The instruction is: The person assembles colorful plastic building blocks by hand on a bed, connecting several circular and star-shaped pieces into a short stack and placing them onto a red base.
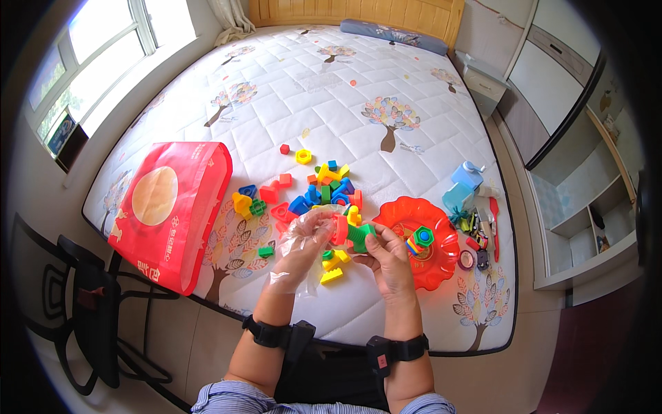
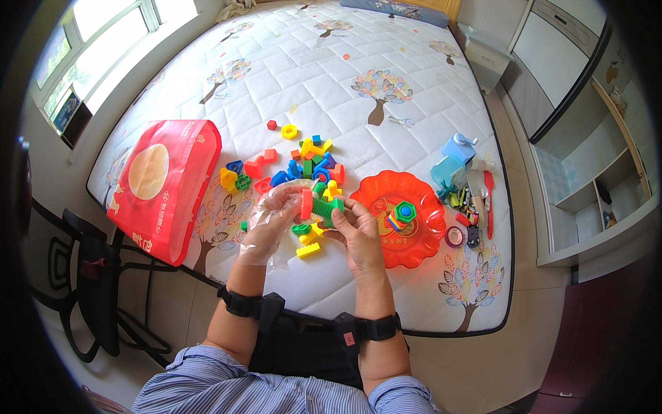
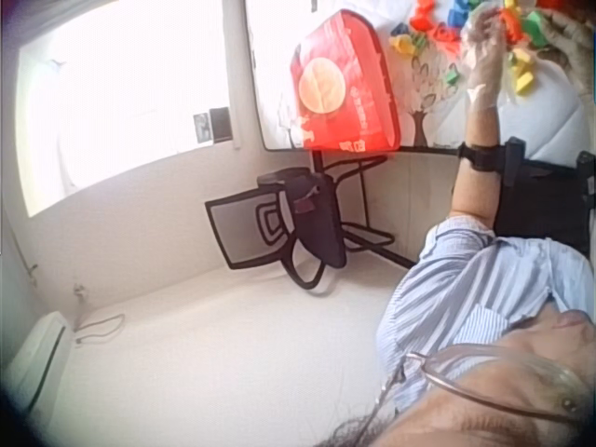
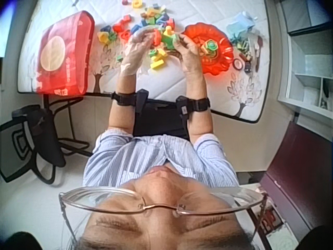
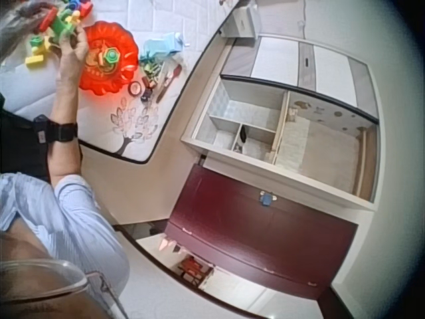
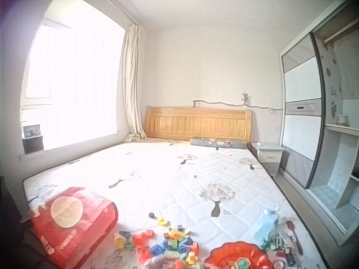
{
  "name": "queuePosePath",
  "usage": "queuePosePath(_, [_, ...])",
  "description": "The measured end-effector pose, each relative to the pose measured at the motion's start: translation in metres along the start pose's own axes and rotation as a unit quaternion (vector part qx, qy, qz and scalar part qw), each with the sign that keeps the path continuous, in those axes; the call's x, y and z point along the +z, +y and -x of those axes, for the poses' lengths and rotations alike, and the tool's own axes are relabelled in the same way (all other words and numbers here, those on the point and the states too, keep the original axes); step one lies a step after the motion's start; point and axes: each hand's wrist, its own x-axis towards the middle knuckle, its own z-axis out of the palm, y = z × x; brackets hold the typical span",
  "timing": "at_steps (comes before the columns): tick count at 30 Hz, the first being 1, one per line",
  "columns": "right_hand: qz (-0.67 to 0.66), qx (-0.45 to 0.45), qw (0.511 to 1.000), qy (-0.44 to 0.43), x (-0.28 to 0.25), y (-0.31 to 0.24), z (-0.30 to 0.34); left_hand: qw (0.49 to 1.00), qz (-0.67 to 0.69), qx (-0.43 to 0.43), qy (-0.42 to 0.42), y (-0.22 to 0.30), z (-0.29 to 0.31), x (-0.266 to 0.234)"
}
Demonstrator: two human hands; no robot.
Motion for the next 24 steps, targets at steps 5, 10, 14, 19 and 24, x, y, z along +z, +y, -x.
queuePosePath(5, [0.009,-0.019,1.0,0.005,0.001,0.0,0.0,0.997,0.016,-0.061,0.041,0.003,0.0,-0.002])
queuePosePath(10, [0.036,-0.05,0.998,0.019,0.008,-0.003,0.004,0.992,-0.124,0.01,-0.004,0.011,-0.001,-0.003])
queuePosePath(14, [0.045,-0.074,0.996,0.004,0.004,-0.005,0.002,0.988,-0.151,0.022,-0.03,0.011,-0.002,-0.012])
queuePosePath(19, [0.109,-0.121,0.986,-0.029,0.008,-0.016,0.005,0.987,-0.139,0.041,-0.063,0.011,0.003,-0.02])
queuePosePath(24, [0.14,-0.158,0.977,-0.041,0.007,-0.015,0.004,0.99,-0.114,0.051,-0.067,0.006,0.005,-0.026])
